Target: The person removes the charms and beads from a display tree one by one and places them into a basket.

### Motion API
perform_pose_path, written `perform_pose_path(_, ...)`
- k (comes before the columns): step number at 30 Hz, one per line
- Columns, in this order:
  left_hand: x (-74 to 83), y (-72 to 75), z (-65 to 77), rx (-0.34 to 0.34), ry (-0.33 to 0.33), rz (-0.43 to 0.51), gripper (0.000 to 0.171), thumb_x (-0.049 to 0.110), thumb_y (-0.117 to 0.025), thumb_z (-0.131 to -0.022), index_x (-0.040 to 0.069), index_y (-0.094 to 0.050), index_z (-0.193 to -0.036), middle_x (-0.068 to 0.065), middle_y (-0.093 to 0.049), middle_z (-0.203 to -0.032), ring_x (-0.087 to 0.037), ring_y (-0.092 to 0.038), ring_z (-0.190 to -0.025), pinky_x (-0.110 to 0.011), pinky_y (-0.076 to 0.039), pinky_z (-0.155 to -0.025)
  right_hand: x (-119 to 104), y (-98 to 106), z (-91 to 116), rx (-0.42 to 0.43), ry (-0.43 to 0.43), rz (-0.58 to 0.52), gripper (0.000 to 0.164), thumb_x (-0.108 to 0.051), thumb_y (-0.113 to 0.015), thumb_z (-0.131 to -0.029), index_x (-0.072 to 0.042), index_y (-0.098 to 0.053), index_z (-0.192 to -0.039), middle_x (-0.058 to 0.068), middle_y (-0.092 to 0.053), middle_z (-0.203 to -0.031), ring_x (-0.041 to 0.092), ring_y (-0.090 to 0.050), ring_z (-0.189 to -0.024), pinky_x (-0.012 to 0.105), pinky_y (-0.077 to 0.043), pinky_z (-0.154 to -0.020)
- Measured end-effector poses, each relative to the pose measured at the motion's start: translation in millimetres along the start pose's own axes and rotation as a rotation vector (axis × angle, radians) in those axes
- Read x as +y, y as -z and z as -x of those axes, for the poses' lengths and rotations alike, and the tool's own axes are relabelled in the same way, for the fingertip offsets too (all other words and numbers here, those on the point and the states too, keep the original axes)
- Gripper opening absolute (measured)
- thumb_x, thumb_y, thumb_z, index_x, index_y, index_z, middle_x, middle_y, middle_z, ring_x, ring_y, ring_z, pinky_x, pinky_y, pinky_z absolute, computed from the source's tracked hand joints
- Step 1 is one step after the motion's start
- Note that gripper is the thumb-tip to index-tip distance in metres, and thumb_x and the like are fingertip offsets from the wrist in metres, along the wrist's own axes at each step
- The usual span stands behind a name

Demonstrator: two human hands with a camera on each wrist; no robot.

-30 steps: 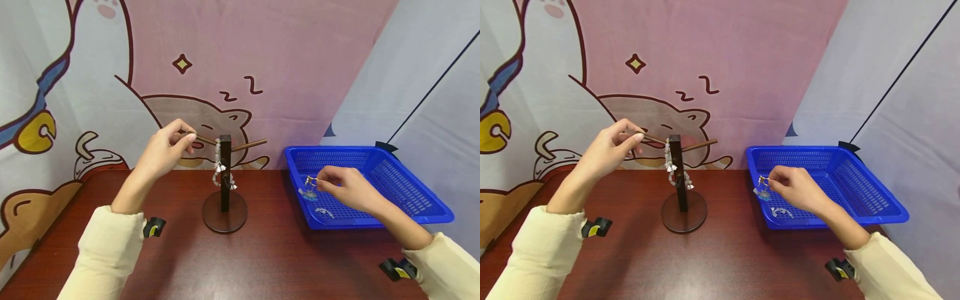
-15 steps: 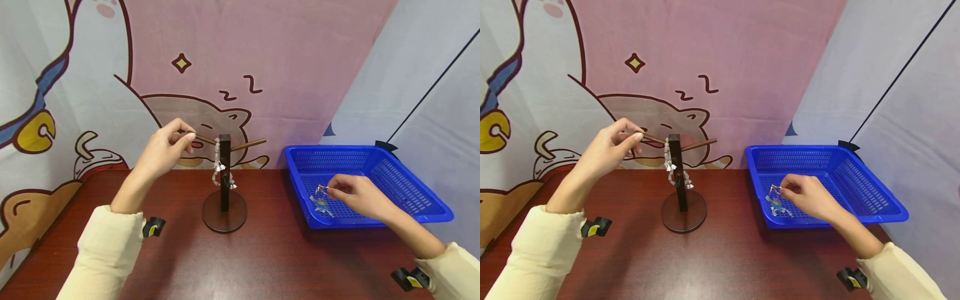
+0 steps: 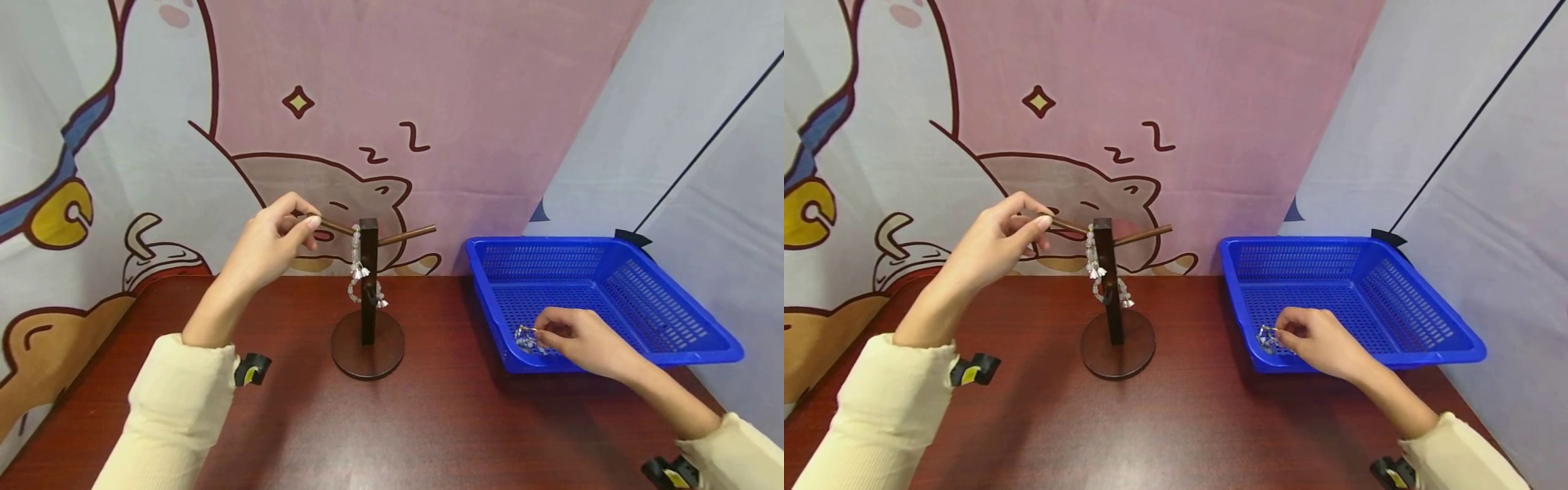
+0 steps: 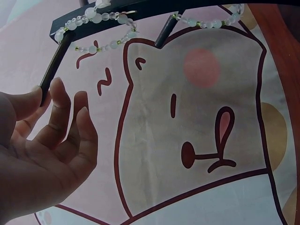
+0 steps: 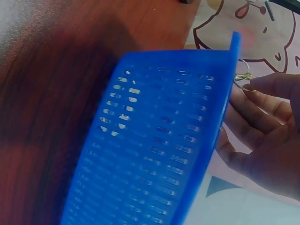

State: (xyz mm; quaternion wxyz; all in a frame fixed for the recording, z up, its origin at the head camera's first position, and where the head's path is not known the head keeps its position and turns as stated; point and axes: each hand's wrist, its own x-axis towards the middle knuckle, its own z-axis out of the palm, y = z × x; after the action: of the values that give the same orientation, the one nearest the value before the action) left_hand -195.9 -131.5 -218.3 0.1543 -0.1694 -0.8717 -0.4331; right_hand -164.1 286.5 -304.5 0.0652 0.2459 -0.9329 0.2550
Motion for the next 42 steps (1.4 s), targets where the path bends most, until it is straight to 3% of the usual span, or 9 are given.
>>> perform_pose_path(6, -0.3, -0.1, -0.8, 0.003, -0.006, -0.003, 0.012, 0.017, -0.052, -0.094, 0.008, -0.057, -0.100, -0.005, -0.061, -0.067, -0.014, -0.040, -0.051, -0.028, -0.030, -0.050, 2, -2, 2, -0.015, -0.012, -0.013, 0.016, 0.000, -0.062, -0.083, -0.015, -0.059, -0.077, -0.009, -0.056, -0.066, 0.001, -0.049, -0.058, 0.022, -0.040, -0.051)
perform_pose_path(14, -1.1, -1.3, -0.9, 0.002, -0.004, 0.001, 0.013, 0.017, -0.052, -0.094, 0.007, -0.057, -0.100, -0.010, -0.062, -0.069, -0.017, -0.048, -0.058, -0.028, -0.033, -0.054, -1, 2, -2, -0.014, 0.003, -0.022, 0.014, 0.000, -0.061, -0.083, -0.014, -0.060, -0.082, -0.008, -0.058, -0.068, 0.003, -0.052, -0.059, 0.024, -0.043, -0.053)
perform_pose_path(22, -0.8, -1.0, -0.9, 0.000, 0.001, 0.003, 0.013, 0.017, -0.052, -0.094, 0.007, -0.057, -0.100, -0.013, -0.062, -0.071, -0.015, -0.043, -0.054, -0.028, -0.031, -0.052, -12, 6, -12, -0.022, -0.006, -0.023, 0.006, -0.011, -0.065, -0.084, -0.013, -0.062, -0.089, -0.008, -0.060, -0.071, 0.005, -0.054, -0.061, 0.024, -0.044, -0.054)
perform_pose_path(31, 0.6, -0.5, -0.9, 0.000, 0.006, -0.008, 0.012, 0.017, -0.052, -0.094, 0.008, -0.057, -0.100, -0.011, -0.061, -0.069, -0.015, -0.040, -0.051, -0.027, -0.031, -0.050, -25, 7, -27, -0.044, 0.006, -0.036, 0.013, -0.021, -0.066, -0.085, -0.014, -0.063, -0.095, -0.010, -0.062, -0.073, 0.007, -0.058, -0.066, 0.026, -0.047, -0.059)
perform_pose_path(42, 0.6, -0.6, -0.4, 0.000, -0.002, 0.003, 0.012, 0.016, -0.052, -0.094, 0.006, -0.057, -0.099, -0.006, -0.061, -0.067, -0.018, -0.054, -0.064, -0.029, -0.034, -0.057, -38, 6, -44, -0.059, 0.024, -0.078, 0.015, -0.019, -0.066, -0.085, -0.011, -0.063, -0.098, -0.003, -0.065, -0.078, 0.009, -0.060, -0.069, 0.029, -0.047, -0.062)
